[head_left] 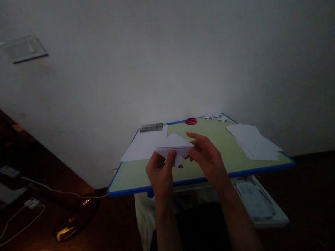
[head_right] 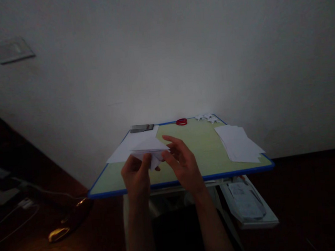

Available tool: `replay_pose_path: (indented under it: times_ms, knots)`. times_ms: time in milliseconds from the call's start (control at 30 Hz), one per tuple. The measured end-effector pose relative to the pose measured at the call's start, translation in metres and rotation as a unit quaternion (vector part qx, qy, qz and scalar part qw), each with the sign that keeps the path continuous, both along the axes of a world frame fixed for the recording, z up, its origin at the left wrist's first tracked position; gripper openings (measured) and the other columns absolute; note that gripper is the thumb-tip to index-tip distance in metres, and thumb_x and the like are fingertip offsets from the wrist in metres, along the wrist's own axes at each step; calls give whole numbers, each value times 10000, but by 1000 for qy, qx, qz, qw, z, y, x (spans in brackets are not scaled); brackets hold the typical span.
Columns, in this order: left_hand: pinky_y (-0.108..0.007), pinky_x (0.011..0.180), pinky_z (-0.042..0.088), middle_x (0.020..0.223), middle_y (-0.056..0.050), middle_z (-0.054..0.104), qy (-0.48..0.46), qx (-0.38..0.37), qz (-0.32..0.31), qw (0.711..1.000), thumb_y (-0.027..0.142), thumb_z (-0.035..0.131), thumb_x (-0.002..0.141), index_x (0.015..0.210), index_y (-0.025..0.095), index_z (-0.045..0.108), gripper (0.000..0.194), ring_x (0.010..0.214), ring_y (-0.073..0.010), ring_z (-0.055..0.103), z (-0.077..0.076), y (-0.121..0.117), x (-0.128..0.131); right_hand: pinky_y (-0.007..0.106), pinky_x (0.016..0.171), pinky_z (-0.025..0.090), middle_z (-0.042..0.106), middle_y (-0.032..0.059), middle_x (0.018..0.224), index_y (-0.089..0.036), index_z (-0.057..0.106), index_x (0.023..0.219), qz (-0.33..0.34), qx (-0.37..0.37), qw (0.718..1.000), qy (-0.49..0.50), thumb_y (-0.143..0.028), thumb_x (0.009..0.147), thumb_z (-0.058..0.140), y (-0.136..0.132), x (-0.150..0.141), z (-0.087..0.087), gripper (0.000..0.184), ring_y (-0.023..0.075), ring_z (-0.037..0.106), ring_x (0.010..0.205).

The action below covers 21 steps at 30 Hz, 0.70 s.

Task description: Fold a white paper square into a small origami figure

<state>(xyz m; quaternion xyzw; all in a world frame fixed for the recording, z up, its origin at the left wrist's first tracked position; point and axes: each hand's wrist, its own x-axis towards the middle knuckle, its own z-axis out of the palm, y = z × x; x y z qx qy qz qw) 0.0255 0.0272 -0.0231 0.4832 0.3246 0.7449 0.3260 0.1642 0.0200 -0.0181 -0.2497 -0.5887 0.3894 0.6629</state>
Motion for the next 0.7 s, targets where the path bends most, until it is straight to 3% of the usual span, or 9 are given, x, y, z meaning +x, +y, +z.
replay_pose_path:
  times_ms: [100, 233, 367, 500, 567, 700]
  knots:
    - [-222, 454, 525, 733, -26, 751, 5, -10, 7, 1000, 396, 853, 764, 823, 149, 715, 289, 547, -144, 670, 4, -3, 3, 280, 754, 576, 699, 15, 960, -269, 743, 1108, 7, 10, 999, -29, -350, 968, 656, 0, 0, 1, 183, 152, 672, 832]
    - [-225, 521, 554, 767, -24, 770, -1, -31, -1, 1000, 387, 865, 744, 870, 163, 652, 334, 582, -147, 697, 7, -5, 5, 305, 746, 594, 675, 26, 1030, -277, 746, 1104, 40, -1, 999, -26, -339, 920, 727, 2, -1, -1, 195, 167, 684, 853]
    - [-209, 565, 545, 730, 2, 766, -20, -52, 13, 998, 374, 889, 714, 1092, 199, 588, 513, 596, -146, 707, 10, -10, 3, 330, 775, 598, 635, 36, 1066, -295, 760, 1112, 39, 19, 999, -28, -284, 881, 765, 5, 0, -4, 231, 189, 671, 910]
    - [-177, 533, 492, 601, 45, 689, 34, -78, -24, 996, 377, 858, 760, 1321, 187, 588, 652, 522, -110, 639, 13, -16, -6, 323, 802, 555, 635, 42, 1052, -296, 772, 1113, 17, 51, 997, -62, -211, 905, 716, 7, 5, -7, 232, 192, 643, 949]
    - [-185, 544, 500, 620, 33, 691, 58, -97, -56, 992, 371, 865, 749, 1289, 173, 645, 616, 527, -104, 620, 11, -15, -13, 320, 799, 533, 636, 39, 1036, -299, 776, 1108, 2, 67, 994, -83, -175, 906, 696, 7, 9, -7, 250, 186, 632, 932]
    - [-228, 659, 559, 860, -52, 757, 84, -115, -121, 982, 374, 833, 781, 949, 130, 764, 304, 713, -142, 678, 6, -12, -24, 323, 808, 518, 638, 40, 1009, -289, 787, 1087, -3, 82, 989, -127, -143, 902, 669, 4, 13, -6, 264, 190, 632, 934]
